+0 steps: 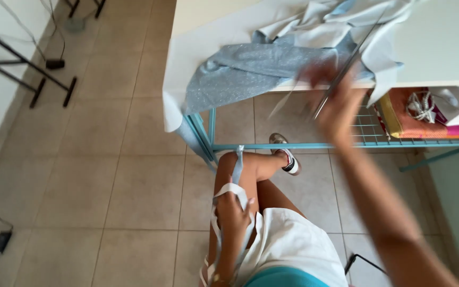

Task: Cutting a strip of white fabric with scissors and wrapping it around the thigh for fitting or assembly.

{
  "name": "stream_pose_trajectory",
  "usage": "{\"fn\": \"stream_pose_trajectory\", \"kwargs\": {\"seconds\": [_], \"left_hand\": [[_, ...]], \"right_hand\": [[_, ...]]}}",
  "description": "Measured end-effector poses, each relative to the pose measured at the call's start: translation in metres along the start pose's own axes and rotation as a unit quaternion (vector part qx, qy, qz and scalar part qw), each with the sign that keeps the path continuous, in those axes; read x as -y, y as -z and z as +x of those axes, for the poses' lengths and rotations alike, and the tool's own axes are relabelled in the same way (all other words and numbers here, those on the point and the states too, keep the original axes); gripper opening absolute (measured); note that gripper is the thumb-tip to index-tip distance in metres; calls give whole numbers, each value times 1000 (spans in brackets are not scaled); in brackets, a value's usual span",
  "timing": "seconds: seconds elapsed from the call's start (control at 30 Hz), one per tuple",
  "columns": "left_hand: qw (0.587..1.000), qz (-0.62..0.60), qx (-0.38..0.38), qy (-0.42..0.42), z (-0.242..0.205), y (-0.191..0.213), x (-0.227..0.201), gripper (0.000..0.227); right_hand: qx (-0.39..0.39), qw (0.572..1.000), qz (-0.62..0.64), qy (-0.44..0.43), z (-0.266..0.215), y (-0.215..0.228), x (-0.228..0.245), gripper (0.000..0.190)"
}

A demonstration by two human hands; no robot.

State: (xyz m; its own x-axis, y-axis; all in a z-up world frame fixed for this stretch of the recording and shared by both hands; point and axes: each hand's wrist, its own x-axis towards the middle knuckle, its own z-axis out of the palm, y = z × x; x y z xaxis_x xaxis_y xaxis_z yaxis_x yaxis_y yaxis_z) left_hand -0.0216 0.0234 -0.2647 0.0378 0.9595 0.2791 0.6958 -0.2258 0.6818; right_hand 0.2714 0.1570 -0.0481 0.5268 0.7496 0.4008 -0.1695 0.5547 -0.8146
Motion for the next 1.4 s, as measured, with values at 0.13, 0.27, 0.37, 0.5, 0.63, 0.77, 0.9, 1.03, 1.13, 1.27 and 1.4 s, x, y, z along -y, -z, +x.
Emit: {"fn": "stream_pose_trajectory", "kwargs": {"seconds": [0.13,0.27,0.37,0.5,0.63,0.77,0.9,1.03,1.13,1.27,1.4], "left_hand": [[998,39,-7,-41,-6,-36,4,52],[997,-48,-13,-55,1,-13,-20,20],[999,-15,37,-16,29,30,-48,25],[998,-35,47,-23,56,3,-40,40],[982,123,123,-79,62,-12,-48,25],[968,99,105,-204,36,-44,-47,15],[951,92,91,-280,11,-20,-76,14],[928,-3,104,-357,-7,11,-83,16],[915,-18,141,-378,-28,26,-76,14],[896,-121,216,-368,-42,28,-73,18],[891,-170,303,-293,-70,-17,-43,15]], "right_hand": [[112,862,-422,256,142,9,48,8],[287,772,-476,307,169,48,32,31],[152,729,-605,281,141,87,18,33],[66,919,-366,132,13,55,40,26],[138,921,-322,-172,-81,73,4,39],[145,899,-351,-219,-206,166,-159,18],[-23,861,-135,-491,-221,96,-103,30],[-64,943,24,-326,-217,113,-111,45],[-91,947,123,-282,-192,118,-73,34],[-114,968,84,-207,-159,130,-2,34],[-134,983,48,-112,-149,150,65,26]]}}
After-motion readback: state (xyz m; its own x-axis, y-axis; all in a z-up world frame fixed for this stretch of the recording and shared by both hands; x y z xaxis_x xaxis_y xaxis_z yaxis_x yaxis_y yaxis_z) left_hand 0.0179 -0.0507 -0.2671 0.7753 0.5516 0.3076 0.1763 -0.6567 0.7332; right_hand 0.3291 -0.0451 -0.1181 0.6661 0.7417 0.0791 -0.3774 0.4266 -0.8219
